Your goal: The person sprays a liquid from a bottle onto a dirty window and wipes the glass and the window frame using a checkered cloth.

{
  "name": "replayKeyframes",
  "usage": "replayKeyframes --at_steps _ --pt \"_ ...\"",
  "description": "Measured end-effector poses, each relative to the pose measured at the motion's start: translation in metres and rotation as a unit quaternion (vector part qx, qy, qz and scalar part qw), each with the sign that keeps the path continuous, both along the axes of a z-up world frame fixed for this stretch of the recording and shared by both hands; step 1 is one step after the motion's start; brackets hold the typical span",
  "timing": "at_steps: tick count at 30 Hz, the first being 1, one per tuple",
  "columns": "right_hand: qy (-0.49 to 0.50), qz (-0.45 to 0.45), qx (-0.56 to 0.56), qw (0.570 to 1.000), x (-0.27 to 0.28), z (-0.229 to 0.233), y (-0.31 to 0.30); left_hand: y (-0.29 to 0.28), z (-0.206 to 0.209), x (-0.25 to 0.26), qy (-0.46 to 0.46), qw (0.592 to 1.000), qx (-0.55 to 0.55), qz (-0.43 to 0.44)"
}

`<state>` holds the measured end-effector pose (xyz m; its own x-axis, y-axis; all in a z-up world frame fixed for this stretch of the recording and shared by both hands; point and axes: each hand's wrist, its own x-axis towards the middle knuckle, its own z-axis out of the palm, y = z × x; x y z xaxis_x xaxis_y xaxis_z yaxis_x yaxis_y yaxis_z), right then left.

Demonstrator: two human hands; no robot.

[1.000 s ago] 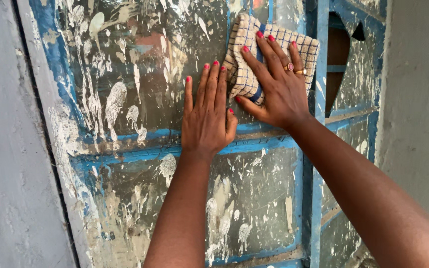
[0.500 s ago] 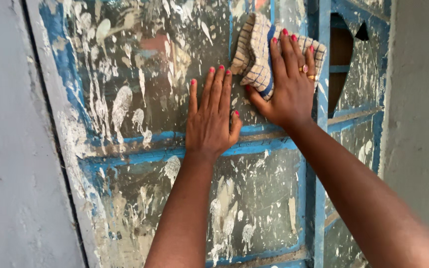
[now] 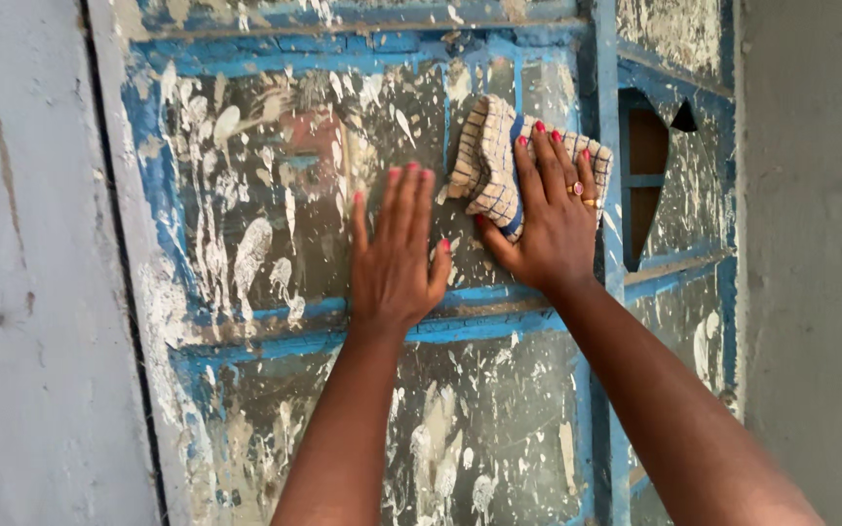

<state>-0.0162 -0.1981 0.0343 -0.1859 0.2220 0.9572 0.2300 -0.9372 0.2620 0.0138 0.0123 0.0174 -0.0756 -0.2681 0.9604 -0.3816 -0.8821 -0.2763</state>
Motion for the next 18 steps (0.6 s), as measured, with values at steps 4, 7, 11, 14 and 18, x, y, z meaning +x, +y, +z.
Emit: replayKeyframes --at_steps 4,7,11,14,18 --pt "0.004 0.004 -0.009 1.0 0.001 -0.003 -0.001 -0.002 -0.01 -0.006 0.004 1.0 0.017 -0.002" --pt "0.023 0.011 -0.029 0.999 0.0 -0.003 -0.002 -0.001 -0.011 -0.011 -0.001 1.0 0.016 0.008" --pt "0.057 -0.044 -0.161 0.984 0.001 -0.001 -0.005 -0.002 -0.009 -0.012 0.018 1.0 0.021 0.014" --pt "0.066 -0.019 -0.166 0.984 0.004 -0.004 -0.007 -0.002 -0.01 -0.012 0.021 1.0 0.016 0.002" --pt "0.058 -0.002 -0.002 0.998 0.011 -0.004 -0.013 -0.002 -0.011 -0.012 0.006 1.0 0.015 -0.016"
